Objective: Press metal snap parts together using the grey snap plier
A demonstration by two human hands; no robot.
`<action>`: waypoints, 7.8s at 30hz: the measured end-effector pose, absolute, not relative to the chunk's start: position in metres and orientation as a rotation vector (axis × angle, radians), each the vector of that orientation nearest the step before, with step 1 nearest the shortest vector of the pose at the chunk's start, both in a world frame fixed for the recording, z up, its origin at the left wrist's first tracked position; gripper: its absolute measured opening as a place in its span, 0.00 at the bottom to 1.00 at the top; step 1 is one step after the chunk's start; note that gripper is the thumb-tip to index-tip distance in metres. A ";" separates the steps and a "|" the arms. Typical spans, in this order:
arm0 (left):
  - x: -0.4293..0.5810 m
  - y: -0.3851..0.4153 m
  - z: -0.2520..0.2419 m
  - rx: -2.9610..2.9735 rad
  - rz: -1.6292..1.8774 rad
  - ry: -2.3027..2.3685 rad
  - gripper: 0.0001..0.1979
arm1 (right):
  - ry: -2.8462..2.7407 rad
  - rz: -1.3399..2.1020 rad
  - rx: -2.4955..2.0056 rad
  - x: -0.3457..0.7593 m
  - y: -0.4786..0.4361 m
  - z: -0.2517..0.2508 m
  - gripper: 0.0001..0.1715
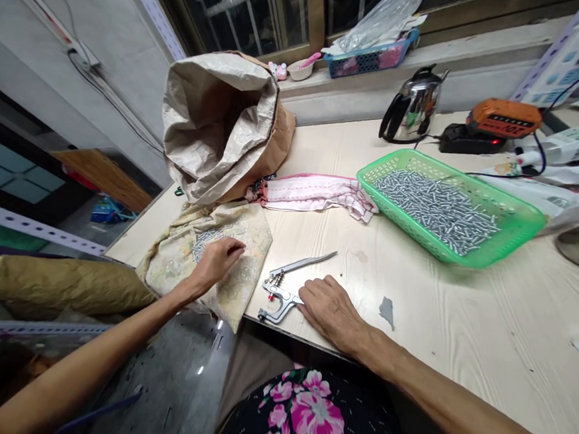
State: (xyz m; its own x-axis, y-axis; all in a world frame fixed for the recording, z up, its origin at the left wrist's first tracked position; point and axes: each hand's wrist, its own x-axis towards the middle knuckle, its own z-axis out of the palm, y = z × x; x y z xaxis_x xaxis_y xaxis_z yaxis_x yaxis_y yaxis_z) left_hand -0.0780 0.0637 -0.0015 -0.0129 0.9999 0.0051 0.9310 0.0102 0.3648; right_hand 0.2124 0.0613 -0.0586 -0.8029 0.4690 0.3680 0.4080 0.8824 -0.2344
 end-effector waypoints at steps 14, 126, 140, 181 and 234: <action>-0.014 0.002 -0.014 1.289 0.492 1.829 0.14 | -2.536 -0.185 -0.570 0.212 0.056 -0.053 0.19; 0.078 -0.031 -0.086 2.305 0.421 1.527 0.26 | -3.031 0.203 -0.105 0.133 0.075 -0.018 0.05; -0.053 0.052 -0.027 2.417 0.485 2.117 0.13 | -2.175 -0.145 -0.955 0.280 0.169 0.081 0.14; -0.013 -0.001 0.004 0.568 0.697 1.256 0.23 | -2.401 0.493 -0.450 0.169 0.057 -0.030 0.18; -0.018 0.032 -0.013 1.036 0.194 1.708 0.09 | -2.606 0.328 -0.773 0.228 0.052 -0.066 0.14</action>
